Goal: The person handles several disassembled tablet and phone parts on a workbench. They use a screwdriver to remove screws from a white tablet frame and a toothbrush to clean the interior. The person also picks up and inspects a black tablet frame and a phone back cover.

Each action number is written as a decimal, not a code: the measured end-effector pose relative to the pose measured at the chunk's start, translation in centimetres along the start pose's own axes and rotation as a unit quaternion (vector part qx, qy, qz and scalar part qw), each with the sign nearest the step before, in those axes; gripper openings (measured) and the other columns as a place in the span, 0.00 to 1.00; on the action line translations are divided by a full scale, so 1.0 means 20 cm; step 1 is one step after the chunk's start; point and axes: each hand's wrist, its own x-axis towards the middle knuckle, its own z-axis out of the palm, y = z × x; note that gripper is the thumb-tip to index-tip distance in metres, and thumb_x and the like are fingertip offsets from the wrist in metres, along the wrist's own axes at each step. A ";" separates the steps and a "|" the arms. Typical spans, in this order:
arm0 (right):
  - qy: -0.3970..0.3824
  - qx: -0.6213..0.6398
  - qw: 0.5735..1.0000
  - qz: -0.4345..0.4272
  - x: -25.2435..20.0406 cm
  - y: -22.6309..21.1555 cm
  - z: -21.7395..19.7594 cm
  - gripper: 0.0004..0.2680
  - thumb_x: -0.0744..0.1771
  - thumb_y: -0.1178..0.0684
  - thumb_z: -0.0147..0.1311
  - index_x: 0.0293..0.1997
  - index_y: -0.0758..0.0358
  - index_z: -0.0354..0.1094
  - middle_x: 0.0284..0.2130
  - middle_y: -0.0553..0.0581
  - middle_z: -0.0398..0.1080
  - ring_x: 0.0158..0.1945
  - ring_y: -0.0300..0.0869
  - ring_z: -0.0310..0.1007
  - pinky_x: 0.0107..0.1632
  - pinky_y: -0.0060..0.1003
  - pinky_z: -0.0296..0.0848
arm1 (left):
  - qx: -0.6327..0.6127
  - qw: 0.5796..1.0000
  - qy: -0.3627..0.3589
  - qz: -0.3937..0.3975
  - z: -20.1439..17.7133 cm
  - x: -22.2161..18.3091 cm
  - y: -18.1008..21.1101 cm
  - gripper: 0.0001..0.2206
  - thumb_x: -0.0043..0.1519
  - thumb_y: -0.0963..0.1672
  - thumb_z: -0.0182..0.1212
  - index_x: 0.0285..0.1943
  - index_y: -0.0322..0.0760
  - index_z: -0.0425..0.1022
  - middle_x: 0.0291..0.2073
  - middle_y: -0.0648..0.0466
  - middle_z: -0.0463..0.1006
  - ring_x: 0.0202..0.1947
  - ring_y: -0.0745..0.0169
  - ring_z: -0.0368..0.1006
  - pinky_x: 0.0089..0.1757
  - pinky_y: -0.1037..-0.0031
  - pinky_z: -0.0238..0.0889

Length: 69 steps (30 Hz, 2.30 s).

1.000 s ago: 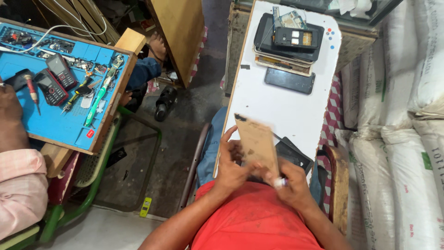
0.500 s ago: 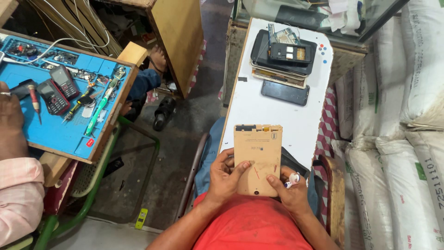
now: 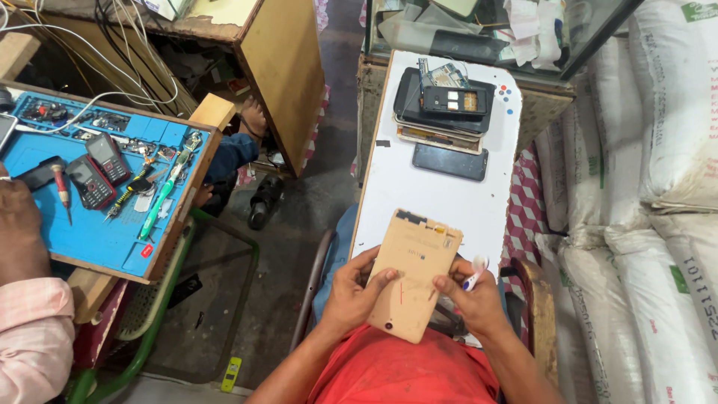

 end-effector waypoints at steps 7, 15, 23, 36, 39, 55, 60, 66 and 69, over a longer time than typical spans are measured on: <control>0.091 0.185 0.978 0.017 -0.01 -0.02 0.15 0.11 0.66 0.53 0.63 0.44 0.72 0.72 0.27 0.52 0.73 0.18 0.27 0.55 0.19 0.22 0.52 | -0.062 0.995 -0.010 -0.077 -0.10 -0.01 -0.08 0.21 0.58 0.40 0.68 0.61 0.24 0.73 0.43 0.47 0.83 0.40 0.66 0.79 0.42 0.74 0.73; 0.182 0.247 0.949 -0.068 -0.01 -0.23 -0.14 0.12 0.70 0.49 0.50 0.57 0.64 0.65 0.28 0.50 0.68 0.20 0.30 0.55 0.22 0.24 0.56 | -0.023 0.996 0.011 -0.088 -0.13 -0.01 -0.06 0.18 0.56 0.39 0.70 0.53 0.25 0.75 0.41 0.47 0.83 0.41 0.62 0.79 0.43 0.70 0.74; 0.197 0.246 0.900 -0.302 -0.44 -0.35 -0.67 0.12 0.71 0.51 0.53 0.58 0.67 0.66 0.30 0.52 0.66 0.25 0.31 0.57 0.27 0.25 0.57 | 0.126 0.992 0.002 -0.019 -0.12 0.47 -0.05 0.21 0.55 0.38 0.70 0.57 0.29 0.71 0.44 0.48 0.81 0.47 0.63 0.77 0.48 0.72 0.71; 0.241 0.206 0.902 -0.292 -0.65 -0.25 -0.76 0.12 0.70 0.53 0.56 0.59 0.65 0.68 0.32 0.51 0.68 0.29 0.31 0.60 0.31 0.26 0.60 | 0.194 0.976 0.100 -0.002 -0.20 0.72 -0.24 0.36 0.52 0.39 0.75 0.69 0.33 0.58 0.55 0.38 0.77 0.54 0.55 0.76 0.51 0.70 0.71; 0.241 0.209 0.905 -0.283 -0.67 -0.21 -0.73 0.13 0.69 0.54 0.57 0.59 0.65 0.69 0.32 0.51 0.69 0.29 0.31 0.61 0.31 0.26 0.61 | 0.117 0.989 0.087 0.014 -0.20 0.72 -0.29 0.38 0.51 0.39 0.72 0.71 0.35 0.57 0.58 0.38 0.73 0.54 0.54 0.77 0.48 0.70 0.74; 0.212 0.183 0.917 -0.283 -0.54 -0.36 -0.66 0.14 0.67 0.56 0.60 0.60 0.63 0.72 0.35 0.51 0.71 0.34 0.30 0.65 0.36 0.26 0.64 | 0.316 0.941 0.113 0.034 -0.18 0.71 -0.30 0.38 0.48 0.44 0.77 0.71 0.38 0.67 0.46 0.41 0.83 0.36 0.58 0.84 0.39 0.71 0.76; 0.136 0.111 0.956 -0.234 -0.24 -0.42 -0.48 0.15 0.66 0.57 0.61 0.60 0.63 0.73 0.36 0.51 0.72 0.35 0.30 0.66 0.37 0.26 0.65 | 0.361 0.924 0.115 0.059 -0.13 0.72 -0.28 0.40 0.49 0.44 0.74 0.74 0.37 0.62 0.52 0.38 0.79 0.39 0.45 0.81 0.46 0.64 0.73; 0.157 -0.351 0.917 -0.106 0.21 -0.18 -0.27 0.11 0.65 0.51 0.65 0.51 0.58 0.75 0.47 0.51 0.78 0.41 0.41 0.76 0.41 0.35 0.73 | 0.443 0.890 0.090 0.060 -0.08 0.82 -0.20 0.39 0.49 0.44 0.74 0.72 0.34 0.62 0.58 0.34 0.74 0.58 0.36 0.70 0.55 0.56 0.63; 0.155 -0.425 0.883 -0.127 0.28 -0.10 -0.27 0.20 0.62 0.48 0.68 0.59 0.55 0.72 0.50 0.56 0.73 0.48 0.51 0.77 0.46 0.44 0.75 | 0.500 0.866 0.024 -0.010 -0.05 0.86 -0.14 0.38 0.50 0.48 0.74 0.71 0.36 0.63 0.55 0.37 0.75 0.57 0.38 0.72 0.57 0.58 0.64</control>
